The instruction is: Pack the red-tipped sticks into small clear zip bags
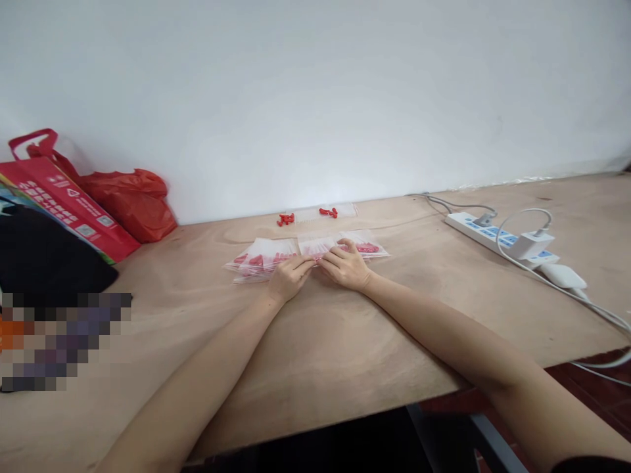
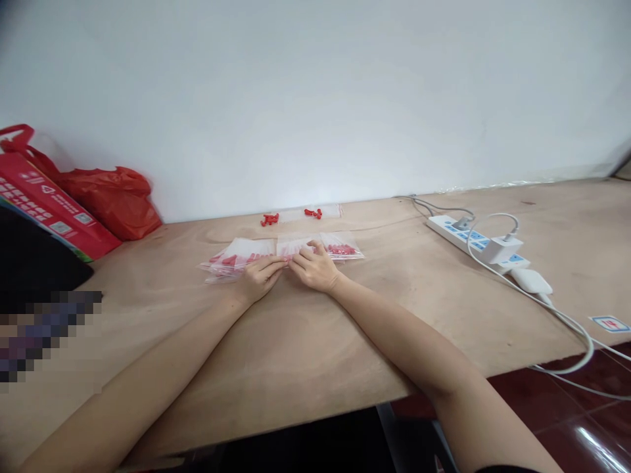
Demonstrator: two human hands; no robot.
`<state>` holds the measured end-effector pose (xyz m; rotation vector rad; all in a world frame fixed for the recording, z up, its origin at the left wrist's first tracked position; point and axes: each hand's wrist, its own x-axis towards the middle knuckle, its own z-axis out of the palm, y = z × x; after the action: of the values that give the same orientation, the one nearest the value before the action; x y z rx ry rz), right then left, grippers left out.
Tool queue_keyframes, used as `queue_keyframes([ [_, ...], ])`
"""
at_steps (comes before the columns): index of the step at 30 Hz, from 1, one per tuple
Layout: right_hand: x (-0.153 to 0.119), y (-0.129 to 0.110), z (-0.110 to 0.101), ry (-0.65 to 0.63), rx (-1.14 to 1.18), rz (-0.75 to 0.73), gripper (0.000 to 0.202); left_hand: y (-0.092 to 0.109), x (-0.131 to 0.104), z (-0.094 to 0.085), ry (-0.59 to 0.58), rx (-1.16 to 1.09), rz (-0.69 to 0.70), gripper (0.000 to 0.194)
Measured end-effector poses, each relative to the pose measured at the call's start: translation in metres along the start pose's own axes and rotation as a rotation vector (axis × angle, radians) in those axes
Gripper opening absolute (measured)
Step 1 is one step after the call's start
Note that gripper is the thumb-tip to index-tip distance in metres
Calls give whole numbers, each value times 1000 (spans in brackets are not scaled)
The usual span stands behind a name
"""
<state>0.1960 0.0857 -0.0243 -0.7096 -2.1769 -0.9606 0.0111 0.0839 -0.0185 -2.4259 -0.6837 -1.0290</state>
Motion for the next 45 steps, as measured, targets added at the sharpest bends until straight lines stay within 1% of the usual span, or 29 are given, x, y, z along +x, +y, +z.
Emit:
queue_keyframes([
  [4, 1, 0, 0, -9, -30, -39, 27, 1, 0, 1, -7, 13, -14, 20],
  [9, 2, 2, -3, -13, -18, -47, 26, 1, 0, 0, 0, -6, -30, 20],
  [14, -10, 15, -8, -62, -45, 30, 26, 0, -1, -5, 42, -47, -50, 18],
  [19, -22, 26, -13, -48, -52, 52, 24, 2, 0, -9, 75, -90, -63, 15],
  [24, -23, 24, -12, -35, -43, 87, 24, 3, 0, -9, 56, -85, -104, 13],
  [27, -21, 20, -12, -30, -17, 107, 24, 2, -1, -7, 39, -82, -82, 13],
  [30, -19, 16, -12, -34, 92, 177, 17, 1, -1, -6, 58, -106, -71, 14],
  [32, -18, 13, -12, -56, 244, 242, 13, 1, -1, -5, 77, -126, -75, 15],
  [35, -15, 7, -8, -84, 492, 310, 16, 3, 0, -4, 60, -131, -60, 17],
  [38, -13, 4, -4, -21, 631, 356, 19, 3, 1, -6, 11, -90, -67, 17],
  [40, -15, 8, -3, 57, 658, 393, 17, 1, 0, -9, -22, -19, -111, 28],
  [42, -21, 20, -5, 140, 643, 462, 14, -2, -2, -14, -54, 73, -176, 44],
  [44, -33, 39, -8, 203, 606, 552, 12, -6, -5, -18, -96, 151, -244, 51],
  [45, -42, 50, -10, 214, 588, 589, 11, -8, -6, -20, -117, 182, -279, 53],
])
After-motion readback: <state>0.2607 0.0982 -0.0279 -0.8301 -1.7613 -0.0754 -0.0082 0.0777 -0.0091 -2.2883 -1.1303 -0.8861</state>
